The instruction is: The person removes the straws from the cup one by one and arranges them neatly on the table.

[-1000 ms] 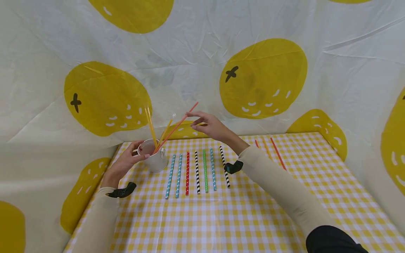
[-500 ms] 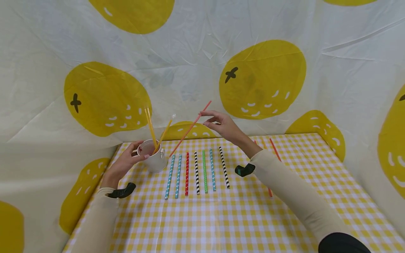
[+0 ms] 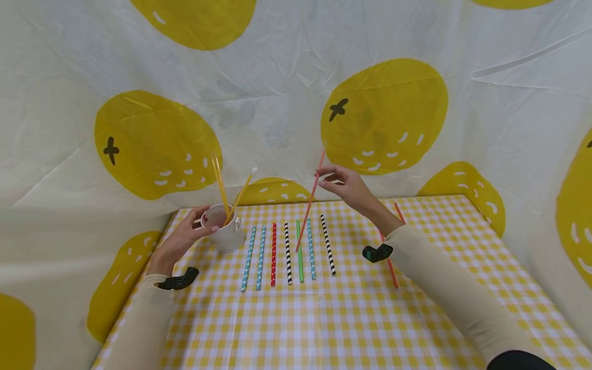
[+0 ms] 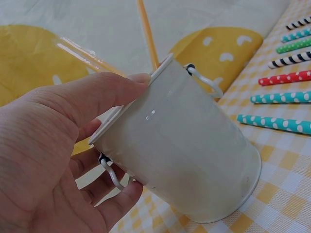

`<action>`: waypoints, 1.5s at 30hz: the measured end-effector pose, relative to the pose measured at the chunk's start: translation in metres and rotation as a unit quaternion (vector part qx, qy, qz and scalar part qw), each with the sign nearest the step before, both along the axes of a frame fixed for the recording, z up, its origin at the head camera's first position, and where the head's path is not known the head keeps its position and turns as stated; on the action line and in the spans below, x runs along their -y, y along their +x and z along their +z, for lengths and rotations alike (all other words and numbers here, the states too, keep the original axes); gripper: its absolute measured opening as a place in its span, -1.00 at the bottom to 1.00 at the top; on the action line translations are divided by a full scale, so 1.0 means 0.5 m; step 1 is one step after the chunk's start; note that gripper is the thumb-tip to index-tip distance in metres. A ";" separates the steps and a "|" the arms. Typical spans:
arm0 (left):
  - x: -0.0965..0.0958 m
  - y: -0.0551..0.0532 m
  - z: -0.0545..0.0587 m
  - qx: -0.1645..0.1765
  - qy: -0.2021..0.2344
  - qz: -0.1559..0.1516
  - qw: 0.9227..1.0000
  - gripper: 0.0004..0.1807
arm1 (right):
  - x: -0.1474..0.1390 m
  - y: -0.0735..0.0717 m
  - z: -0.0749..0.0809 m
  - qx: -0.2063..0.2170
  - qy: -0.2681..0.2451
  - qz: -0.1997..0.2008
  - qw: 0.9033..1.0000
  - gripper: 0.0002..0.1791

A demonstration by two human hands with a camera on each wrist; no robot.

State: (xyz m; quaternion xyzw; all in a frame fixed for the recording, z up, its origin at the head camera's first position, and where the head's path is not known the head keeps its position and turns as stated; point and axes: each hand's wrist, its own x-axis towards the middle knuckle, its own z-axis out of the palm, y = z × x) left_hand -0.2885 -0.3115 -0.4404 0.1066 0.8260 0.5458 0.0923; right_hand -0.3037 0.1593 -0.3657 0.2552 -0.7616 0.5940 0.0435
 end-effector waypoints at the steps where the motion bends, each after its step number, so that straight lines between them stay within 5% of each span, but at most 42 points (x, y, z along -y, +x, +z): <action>1: 0.000 -0.001 -0.001 0.001 -0.001 0.001 1.000 -0.09 | -0.006 0.001 -0.002 0.000 0.001 -0.004 1.000 -0.64; 13: 0.003 0.003 -0.002 0.002 -0.006 -0.002 1.000 -0.08 | -0.076 -0.018 -0.063 0.025 -0.011 -0.016 1.000 -0.65; 31: 0.002 0.002 -0.001 -0.002 -0.007 -0.005 1.000 -0.08 | -0.161 0.003 -0.087 0.031 0.000 0.026 0.999 -0.52; 45: 0.001 0.003 -0.001 0.012 -0.006 0.000 1.000 -0.07 | -0.247 0.023 -0.079 0.058 0.051 -0.046 0.996 -0.48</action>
